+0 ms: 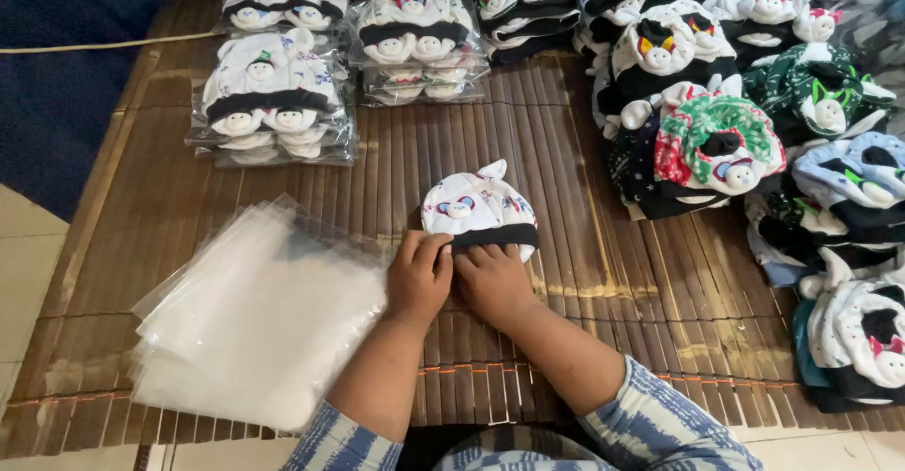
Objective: The person packages several small hats by folding them, sliding them into plastic bags, and pressing the bags flat.
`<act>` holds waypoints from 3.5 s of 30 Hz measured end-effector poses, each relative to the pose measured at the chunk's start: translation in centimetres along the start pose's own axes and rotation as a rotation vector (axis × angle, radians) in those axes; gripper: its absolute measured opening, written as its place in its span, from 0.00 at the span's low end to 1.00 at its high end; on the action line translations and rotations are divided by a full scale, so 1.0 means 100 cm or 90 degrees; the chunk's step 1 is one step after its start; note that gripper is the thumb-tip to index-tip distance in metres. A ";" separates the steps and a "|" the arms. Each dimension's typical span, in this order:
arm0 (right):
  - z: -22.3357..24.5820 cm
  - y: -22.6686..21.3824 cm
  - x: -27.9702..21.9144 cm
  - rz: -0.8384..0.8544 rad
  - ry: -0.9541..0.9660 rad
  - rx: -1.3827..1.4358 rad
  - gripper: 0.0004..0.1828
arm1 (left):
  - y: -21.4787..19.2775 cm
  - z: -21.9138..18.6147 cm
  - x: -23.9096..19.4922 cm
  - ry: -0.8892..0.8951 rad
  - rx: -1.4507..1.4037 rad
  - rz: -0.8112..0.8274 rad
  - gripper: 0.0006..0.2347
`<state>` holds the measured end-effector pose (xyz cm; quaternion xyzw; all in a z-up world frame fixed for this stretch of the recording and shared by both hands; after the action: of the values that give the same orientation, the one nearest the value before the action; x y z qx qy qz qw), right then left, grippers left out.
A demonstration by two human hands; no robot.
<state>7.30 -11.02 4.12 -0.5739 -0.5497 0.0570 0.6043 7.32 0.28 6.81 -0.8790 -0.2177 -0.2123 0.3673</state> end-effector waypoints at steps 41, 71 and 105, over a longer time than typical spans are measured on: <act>-0.095 -0.052 -0.078 -0.014 0.044 0.001 0.09 | 0.044 0.011 -0.008 -0.025 0.045 0.231 0.25; 0.002 -0.086 -0.012 -0.139 -0.118 0.058 0.04 | 0.016 -0.011 -0.004 0.063 -0.014 0.138 0.16; -0.085 -0.041 -0.093 0.244 0.038 -0.077 0.11 | 0.037 -0.021 -0.019 0.207 0.049 0.178 0.17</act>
<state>7.60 -24.28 3.91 -0.7046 -0.4148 0.1209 0.5629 7.33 -4.05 5.14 -0.8401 -0.0392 -0.2896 0.4570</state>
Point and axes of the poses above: each hand's wrist, its own x-axis towards the middle knuckle, its own y-axis out of the palm, z = x × y, the point moved 10 cm from there along x, towards the middle knuckle, and after that the axes turned 15 degrees about -y, right-handed, at the moved point
